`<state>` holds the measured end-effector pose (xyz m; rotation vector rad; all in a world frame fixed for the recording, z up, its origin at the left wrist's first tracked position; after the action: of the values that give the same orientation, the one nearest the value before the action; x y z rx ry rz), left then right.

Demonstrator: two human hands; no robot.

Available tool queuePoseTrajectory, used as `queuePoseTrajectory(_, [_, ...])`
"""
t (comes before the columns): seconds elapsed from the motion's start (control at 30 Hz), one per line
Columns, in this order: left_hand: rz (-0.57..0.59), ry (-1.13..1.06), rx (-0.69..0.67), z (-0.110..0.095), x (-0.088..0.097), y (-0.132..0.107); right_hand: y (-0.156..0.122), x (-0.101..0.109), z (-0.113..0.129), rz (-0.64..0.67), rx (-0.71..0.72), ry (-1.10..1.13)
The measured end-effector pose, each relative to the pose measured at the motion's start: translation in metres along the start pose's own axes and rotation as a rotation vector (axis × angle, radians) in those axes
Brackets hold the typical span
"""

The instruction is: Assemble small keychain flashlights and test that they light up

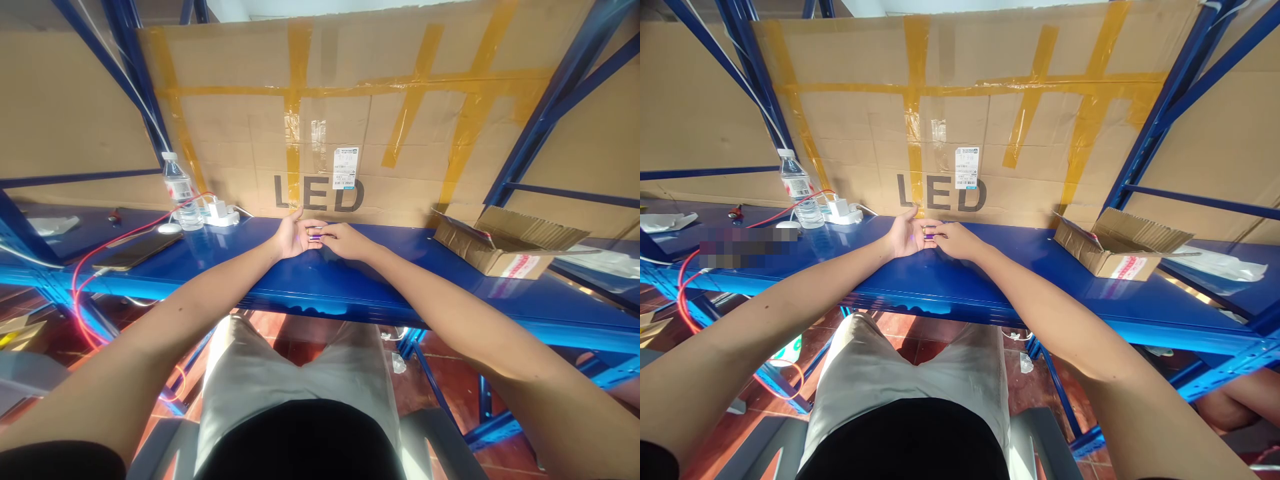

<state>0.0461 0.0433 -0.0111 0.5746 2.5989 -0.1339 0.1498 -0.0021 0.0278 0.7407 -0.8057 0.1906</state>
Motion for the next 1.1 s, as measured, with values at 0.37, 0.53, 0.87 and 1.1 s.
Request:
queuePoseTrajectory(0.37, [0.022,0.017,0.0,-0.0006,-0.0007,-0.0005,0.0005,0.0,-0.0004,-0.004,0.0,0.045])
queuePoseTrajectory(0.53, [0.006,0.028,-0.001,-0.0011,-0.0012,-0.0015,0.0006,0.0002,0.0001,-0.001,0.004,0.053])
queuePoseTrajectory(0.87, [0.014,0.027,0.005,-0.001,-0.0015,-0.0021,0.0005,-0.0005,-0.002,-0.005,-0.018,0.013])
queuePoseTrajectory(1.1, [0.011,0.029,0.001,-0.0003,-0.0009,-0.0009,0.0004,-0.0012,-0.0021,0.001,-0.021,0.025])
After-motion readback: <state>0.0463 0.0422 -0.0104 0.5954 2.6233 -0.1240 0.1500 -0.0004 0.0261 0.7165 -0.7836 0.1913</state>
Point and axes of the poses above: each hand's wrist, its own y-axis towards the middle knuckle, its own x-axis out of the back of the hand, z = x × y, the point moved 8 cm from there along y, towards the middle knuckle, and after that the axes turned 10 degrees about -z, right-handed, at the moved point
